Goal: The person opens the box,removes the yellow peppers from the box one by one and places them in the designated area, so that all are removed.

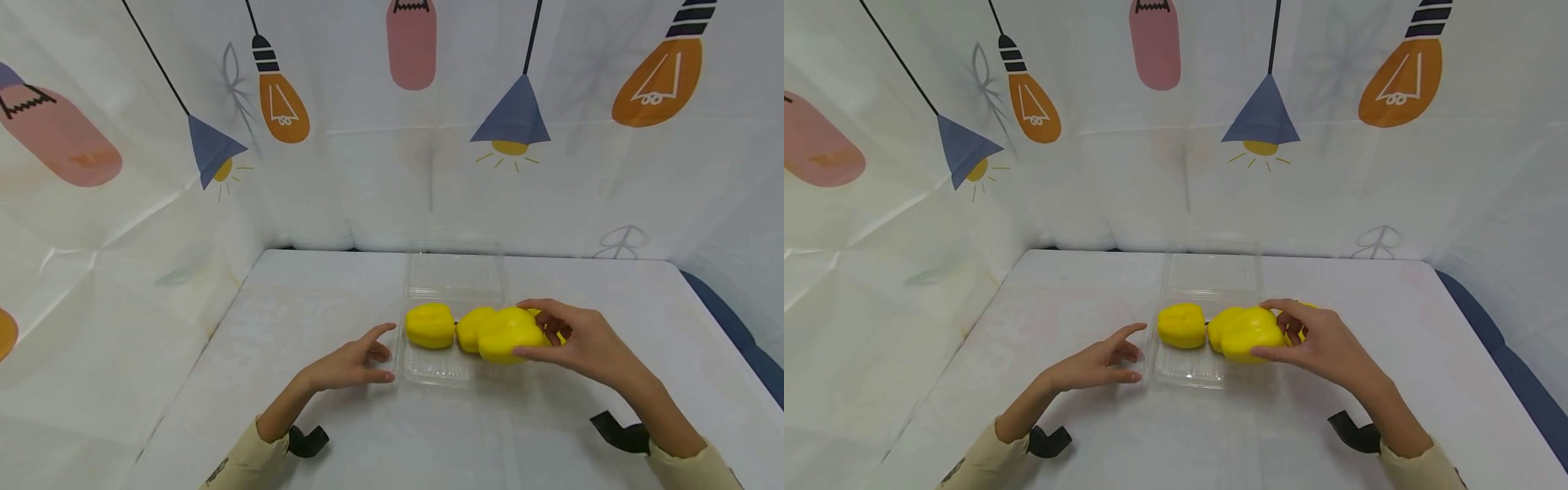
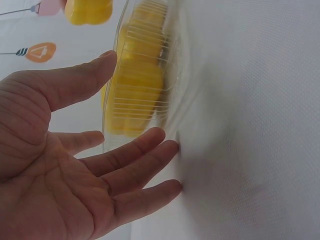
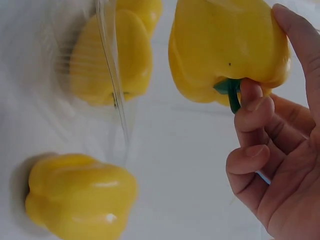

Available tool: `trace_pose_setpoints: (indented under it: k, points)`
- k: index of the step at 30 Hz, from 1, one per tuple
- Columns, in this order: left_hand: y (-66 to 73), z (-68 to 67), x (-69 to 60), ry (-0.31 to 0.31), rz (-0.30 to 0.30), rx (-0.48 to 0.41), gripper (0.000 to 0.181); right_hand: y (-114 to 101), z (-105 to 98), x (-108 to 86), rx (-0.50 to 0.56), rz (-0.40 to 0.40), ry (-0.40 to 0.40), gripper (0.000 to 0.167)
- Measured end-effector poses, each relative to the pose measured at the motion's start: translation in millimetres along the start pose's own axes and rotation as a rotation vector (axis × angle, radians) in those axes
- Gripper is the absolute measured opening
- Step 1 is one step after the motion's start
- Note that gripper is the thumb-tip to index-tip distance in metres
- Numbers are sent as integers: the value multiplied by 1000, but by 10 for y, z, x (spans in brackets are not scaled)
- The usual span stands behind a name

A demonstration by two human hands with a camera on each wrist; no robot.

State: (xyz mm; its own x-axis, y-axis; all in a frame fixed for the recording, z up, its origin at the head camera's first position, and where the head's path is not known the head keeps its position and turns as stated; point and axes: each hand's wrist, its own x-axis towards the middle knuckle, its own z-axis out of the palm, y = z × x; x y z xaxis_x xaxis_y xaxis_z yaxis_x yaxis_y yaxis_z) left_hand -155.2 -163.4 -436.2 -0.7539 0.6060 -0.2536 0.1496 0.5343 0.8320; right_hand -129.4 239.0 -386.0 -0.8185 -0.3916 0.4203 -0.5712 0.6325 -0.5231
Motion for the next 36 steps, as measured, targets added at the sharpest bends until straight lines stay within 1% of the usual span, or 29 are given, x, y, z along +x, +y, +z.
trace_pose_setpoints:
  k: [5, 11, 18, 29, 36]
  points:
    - [3, 0, -2, 3, 0, 0, 86, 51, -87, -20, -15, 15, -2, 61]
    - [-16, 6, 4, 2, -4, 5, 87, 125, -187, -55, -27, 20, 17, 62]
    - [-29, 11, 3, 4, -5, 5, 86, 203, -323, -102, -57, 39, 10, 61]
    - [-27, 16, 1, 9, -12, 4, 86, 346, -499, -174, -98, 44, 39, 63]
    - [-31, 14, 9, 8, -1, 1, 85, 461, -702, -242, -118, 64, 71, 64]
